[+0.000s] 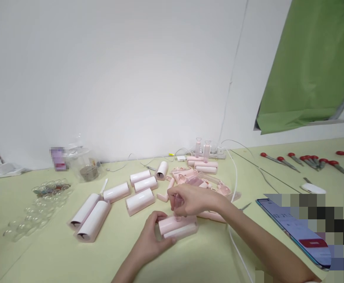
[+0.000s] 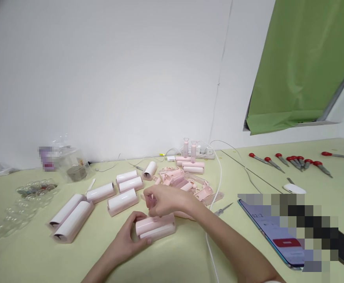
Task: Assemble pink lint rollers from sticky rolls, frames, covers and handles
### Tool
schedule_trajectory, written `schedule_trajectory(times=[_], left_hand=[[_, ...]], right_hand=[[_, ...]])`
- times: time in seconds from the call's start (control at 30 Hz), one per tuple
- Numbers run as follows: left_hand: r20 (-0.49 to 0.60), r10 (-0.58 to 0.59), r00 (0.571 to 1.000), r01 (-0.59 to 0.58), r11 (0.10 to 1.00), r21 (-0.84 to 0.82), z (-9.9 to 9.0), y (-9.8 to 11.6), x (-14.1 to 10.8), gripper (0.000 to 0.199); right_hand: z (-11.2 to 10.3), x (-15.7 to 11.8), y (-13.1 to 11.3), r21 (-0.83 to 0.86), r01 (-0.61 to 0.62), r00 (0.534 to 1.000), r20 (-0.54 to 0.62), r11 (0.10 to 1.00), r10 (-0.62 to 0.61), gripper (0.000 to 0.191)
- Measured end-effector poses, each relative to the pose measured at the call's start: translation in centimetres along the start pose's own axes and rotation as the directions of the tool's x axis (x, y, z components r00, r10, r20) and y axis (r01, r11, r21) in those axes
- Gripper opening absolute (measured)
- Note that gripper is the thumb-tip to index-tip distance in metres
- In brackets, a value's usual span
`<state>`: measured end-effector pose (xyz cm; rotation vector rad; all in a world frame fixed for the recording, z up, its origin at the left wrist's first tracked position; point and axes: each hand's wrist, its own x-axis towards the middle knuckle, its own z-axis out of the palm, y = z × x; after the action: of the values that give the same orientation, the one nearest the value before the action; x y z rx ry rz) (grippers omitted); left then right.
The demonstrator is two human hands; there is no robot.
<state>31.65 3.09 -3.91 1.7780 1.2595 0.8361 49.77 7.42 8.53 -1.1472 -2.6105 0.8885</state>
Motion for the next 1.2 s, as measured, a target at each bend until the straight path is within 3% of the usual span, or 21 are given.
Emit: schedule_trajectory(times=[0.1, 0.2, 0.27, 0.37, 0.53, 0.73, 0.83, 0.93, 1.07, 1.2], left_hand=[[-0.166, -0.082, 0.983, 0.102, 0.987, 0.121, 1.9, 0.0, -1.4, 0.047], [-0.319, -0.075, 0.945, 0.144, 0.969, 0.199, 4.2, -0.7, -2.5, 0.068], [-0.364, -0.063, 0.929, 0.147, 0.968, 0.206, 5.7, -1.1, -3.0, 0.08], [-0.401, -0.079, 0.913, 0.18, 0.958, 0.222, 7.4, -1.2, -3.4, 0.079], [-0.447, -0.117, 0.887, 0.272, 0.914, 0.301, 7.8, 0.6, -3.4, 0.07], [-0.335, -0.152, 0.93, 0.206, 0.97, 0.133, 4.5, 1.8, -3.5, 0.08], [-0.163, -0.171, 0.972, 0.177, 0.984, 0.026, 2.1, 2.1, -3.3, 0.078], [0.037, -0.127, 0.991, 0.129, 0.99, -0.05, -0.2, 2.5, -2.7, 0.075], [0.232, -0.005, 0.973, 0.036, 0.991, -0.129, -2.2, 2.0, -1.3, 0.077], [0.385, 0.093, 0.918, 0.0, 0.972, -0.234, -3.2, 1.0, 0.6, 0.077]], right_hand=[[0.3, -0.4, 0.2, 0.112, -0.039, 0.999, 0.028, 0.993, 0.036, 0.01], [0.4, -0.6, 0.0, 0.212, -0.083, 0.995, 0.076, 0.974, 0.069, 0.01], [0.4, -0.7, -0.2, 0.261, -0.101, 0.991, 0.115, 0.96, 0.073, 0.011], [0.5, -0.8, -0.4, 0.278, -0.114, 0.988, 0.135, 0.954, 0.079, 0.012], [0.7, -1.1, -0.8, 0.159, -0.121, 0.992, 0.066, 0.98, 0.112, 0.011], [0.6, -1.2, -1.5, -0.051, 0.065, 0.997, 0.046, 0.997, -0.063, 0.01], [0.6, -1.3, -1.6, -0.12, 0.134, 0.99, 0.053, 0.984, -0.129, 0.009], [0.4, -1.1, -1.0, 0.043, 0.065, 0.987, 0.142, 0.997, -0.07, 0.009], [0.0, -0.8, 0.2, 0.371, -0.063, 0.954, 0.294, 0.926, -0.053, 0.016], [-0.1, -0.7, 0.5, 0.361, -0.036, 0.957, 0.282, 0.932, -0.073, 0.018]])
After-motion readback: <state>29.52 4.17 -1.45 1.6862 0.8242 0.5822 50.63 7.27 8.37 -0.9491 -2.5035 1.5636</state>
